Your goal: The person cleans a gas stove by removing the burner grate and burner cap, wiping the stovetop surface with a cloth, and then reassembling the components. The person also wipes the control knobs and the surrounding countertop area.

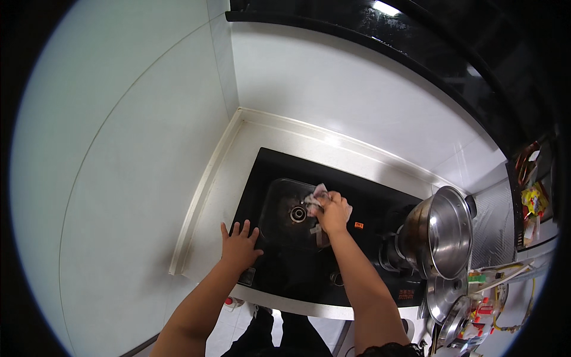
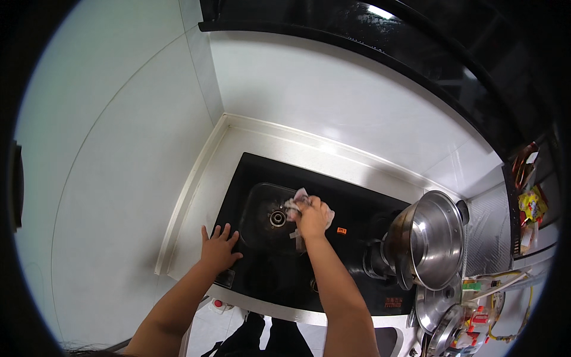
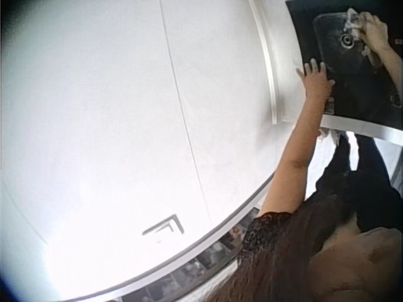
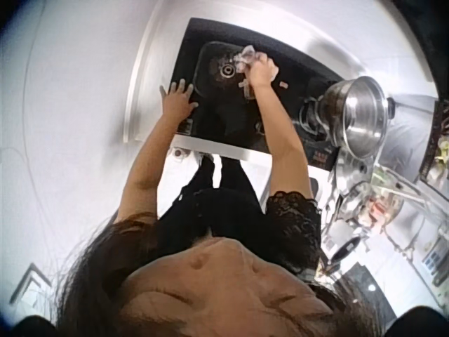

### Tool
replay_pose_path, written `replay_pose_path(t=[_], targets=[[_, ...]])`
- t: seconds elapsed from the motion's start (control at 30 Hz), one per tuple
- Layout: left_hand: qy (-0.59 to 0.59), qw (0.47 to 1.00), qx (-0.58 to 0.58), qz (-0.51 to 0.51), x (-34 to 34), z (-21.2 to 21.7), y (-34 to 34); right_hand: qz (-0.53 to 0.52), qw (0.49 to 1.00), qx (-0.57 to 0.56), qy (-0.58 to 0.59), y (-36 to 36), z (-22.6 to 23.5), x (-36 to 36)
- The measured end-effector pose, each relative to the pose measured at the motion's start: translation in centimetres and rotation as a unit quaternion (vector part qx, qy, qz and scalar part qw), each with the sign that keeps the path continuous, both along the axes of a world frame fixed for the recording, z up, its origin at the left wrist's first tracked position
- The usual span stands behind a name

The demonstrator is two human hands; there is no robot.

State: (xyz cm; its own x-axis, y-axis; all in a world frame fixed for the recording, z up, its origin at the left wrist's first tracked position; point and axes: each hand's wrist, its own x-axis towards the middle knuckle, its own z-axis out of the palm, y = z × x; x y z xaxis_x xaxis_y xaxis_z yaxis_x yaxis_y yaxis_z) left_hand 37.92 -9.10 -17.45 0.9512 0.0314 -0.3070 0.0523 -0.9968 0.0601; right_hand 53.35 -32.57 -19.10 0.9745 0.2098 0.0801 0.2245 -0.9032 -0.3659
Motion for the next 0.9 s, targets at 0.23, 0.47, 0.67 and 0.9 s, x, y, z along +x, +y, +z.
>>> replay_pose_path(t=[0.23,0.47,0.67,0.9], targets=[[-0.014,1.0,0.007,-0.002,0.3,0.2,-0.5,-0.095,0.995,0.021,0.024,1.7,1.1,1.1],[0.028,1.0,0.008,0.008,0.4,1.5,-0.5,-0.082,0.996,0.01,0.015,1.5,-0.6,-0.2],[0.037,0.999,0.028,0.005,0.7,1.3,-0.9,-0.085,0.996,0.011,0.028,1.5,0.9,-0.4],[-0.014,0.999,0.015,0.025,0.4,0.8,-1.3,-0.033,0.998,0.044,0.021,2.1,1.0,3.9]])
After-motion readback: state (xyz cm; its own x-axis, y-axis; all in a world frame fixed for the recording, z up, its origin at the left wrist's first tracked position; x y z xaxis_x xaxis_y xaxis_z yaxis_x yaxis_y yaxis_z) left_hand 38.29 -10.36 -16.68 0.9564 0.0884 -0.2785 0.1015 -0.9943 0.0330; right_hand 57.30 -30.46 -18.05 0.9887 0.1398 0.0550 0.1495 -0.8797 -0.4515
